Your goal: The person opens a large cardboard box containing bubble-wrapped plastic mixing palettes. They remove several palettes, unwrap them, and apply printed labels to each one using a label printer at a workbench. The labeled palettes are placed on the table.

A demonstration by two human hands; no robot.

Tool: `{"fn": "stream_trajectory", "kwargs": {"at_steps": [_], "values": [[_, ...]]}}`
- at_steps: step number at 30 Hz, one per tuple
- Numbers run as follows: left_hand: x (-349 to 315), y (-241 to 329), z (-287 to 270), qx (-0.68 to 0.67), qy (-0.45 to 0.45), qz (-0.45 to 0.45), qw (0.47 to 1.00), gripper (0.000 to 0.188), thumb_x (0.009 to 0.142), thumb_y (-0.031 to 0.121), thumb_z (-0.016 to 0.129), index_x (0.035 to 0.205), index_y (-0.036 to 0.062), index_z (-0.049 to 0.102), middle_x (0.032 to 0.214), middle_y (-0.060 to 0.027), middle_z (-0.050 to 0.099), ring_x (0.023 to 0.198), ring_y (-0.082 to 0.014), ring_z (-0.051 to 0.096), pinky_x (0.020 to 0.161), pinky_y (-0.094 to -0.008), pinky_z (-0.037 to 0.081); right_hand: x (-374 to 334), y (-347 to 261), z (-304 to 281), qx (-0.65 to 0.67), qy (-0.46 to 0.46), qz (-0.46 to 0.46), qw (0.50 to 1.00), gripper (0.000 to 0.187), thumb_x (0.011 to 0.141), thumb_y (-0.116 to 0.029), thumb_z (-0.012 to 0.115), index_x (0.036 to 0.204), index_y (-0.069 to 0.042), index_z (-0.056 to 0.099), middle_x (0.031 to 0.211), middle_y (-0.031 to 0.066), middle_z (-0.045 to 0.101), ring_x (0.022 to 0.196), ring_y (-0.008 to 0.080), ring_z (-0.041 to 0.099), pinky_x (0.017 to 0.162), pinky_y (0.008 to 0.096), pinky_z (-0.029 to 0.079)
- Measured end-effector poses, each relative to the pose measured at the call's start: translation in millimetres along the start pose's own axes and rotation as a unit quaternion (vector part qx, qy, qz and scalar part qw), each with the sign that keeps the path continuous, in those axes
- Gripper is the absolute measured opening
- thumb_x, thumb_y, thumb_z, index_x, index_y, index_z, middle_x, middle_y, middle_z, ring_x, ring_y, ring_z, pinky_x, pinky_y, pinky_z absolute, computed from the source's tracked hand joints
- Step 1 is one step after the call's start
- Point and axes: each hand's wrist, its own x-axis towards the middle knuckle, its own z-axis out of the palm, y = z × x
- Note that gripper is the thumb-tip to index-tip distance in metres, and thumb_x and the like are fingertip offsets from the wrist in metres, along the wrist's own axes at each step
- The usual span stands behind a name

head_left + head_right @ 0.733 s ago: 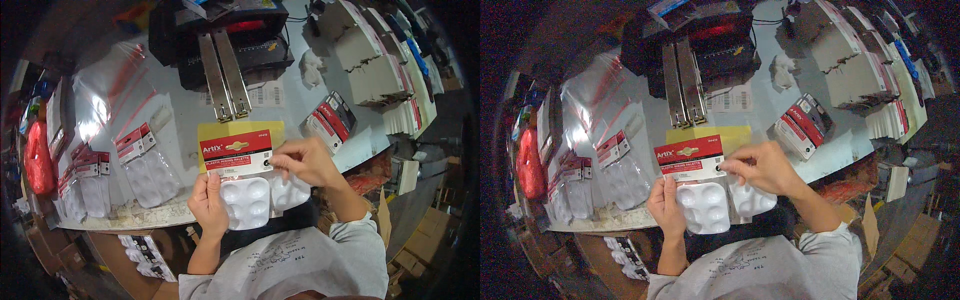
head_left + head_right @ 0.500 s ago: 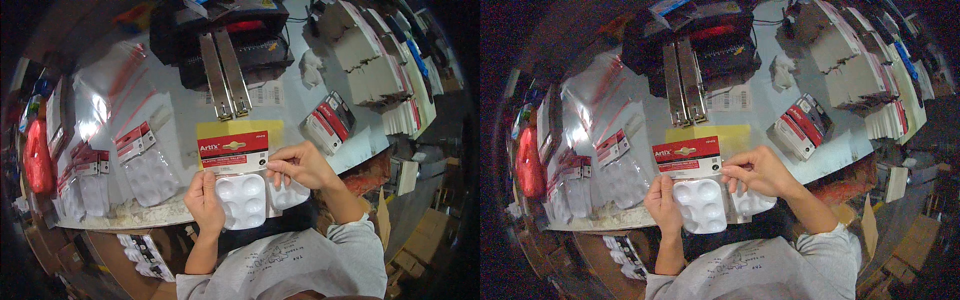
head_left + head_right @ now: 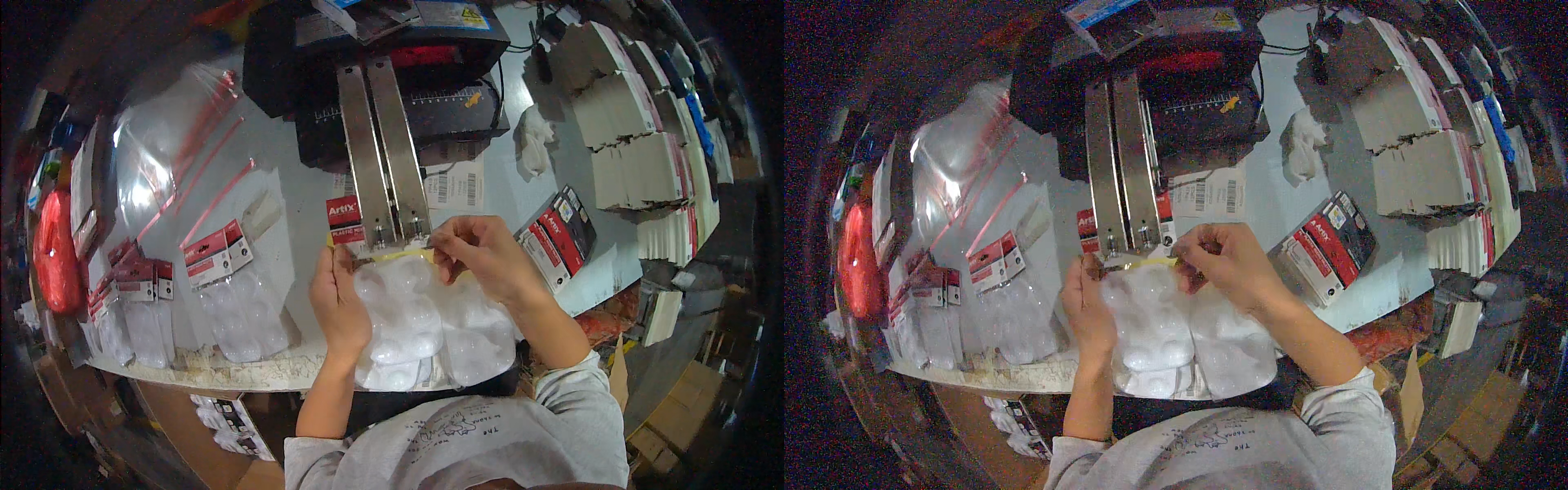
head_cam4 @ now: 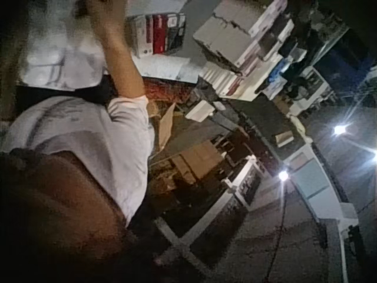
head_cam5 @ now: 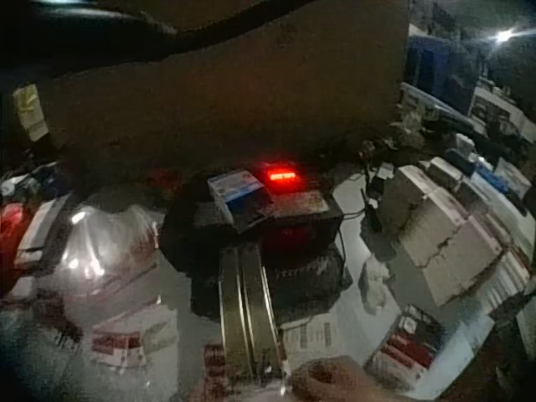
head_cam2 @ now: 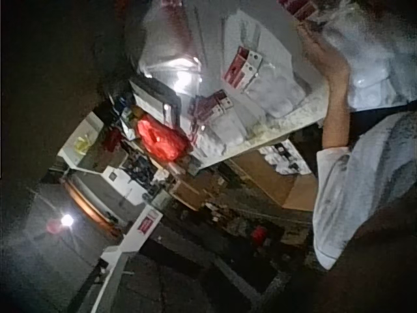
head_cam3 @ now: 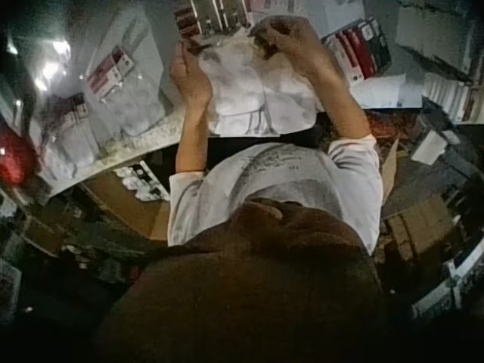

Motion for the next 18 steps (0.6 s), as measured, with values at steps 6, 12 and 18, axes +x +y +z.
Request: {"fn": "stream_trajectory", "kwargs": {"at_steps": [6,12,18], "values": [[-1,-12,2,0.049,0.009,0.02,0.999,0.024,0.096,0.02,0.036,0.086,0.001,0.047,0.071,0.0003,0.043,0.068,-0.0084,0.039,0.065,-0.0217,0.037,6,8,-1,-0.012,-0.004,-0.019,1.0,0.013,0.088,-0.008,0.053,0.083,0.004,0.057,0.072,0.0062,0.058,0.057,0.0122,0.056,0.053,0.0238,0.047],[8,-16,-41,0.058,0.07,0.018,0.996,0.023,0.096,0.02,0.039,0.093,0.0021,0.054,0.078,-0.0021,0.052,0.076,-0.0102,0.048,0.075,-0.0265,0.041,-21,2,-37,-0.428,0.227,-0.269,0.832,0.027,0.079,-0.01,0.061,0.101,0.005,0.055,0.094,0.0135,0.059,0.084,0.0233,0.058,0.071,0.0313,0.047],[-7,5,-101,0.566,0.188,0.212,0.774,0.033,0.081,0.018,0.059,0.11,0.0036,0.052,0.113,-0.0158,0.048,0.105,-0.0328,0.044,0.088,-0.0434,0.035,-65,37,-122,-0.594,0.321,-0.092,0.732,0.099,0.06,-0.045,0.075,0.135,0.0,0.028,0.138,0.0216,0.032,0.127,0.0332,0.033,0.099,0.0456,0.027]]}}
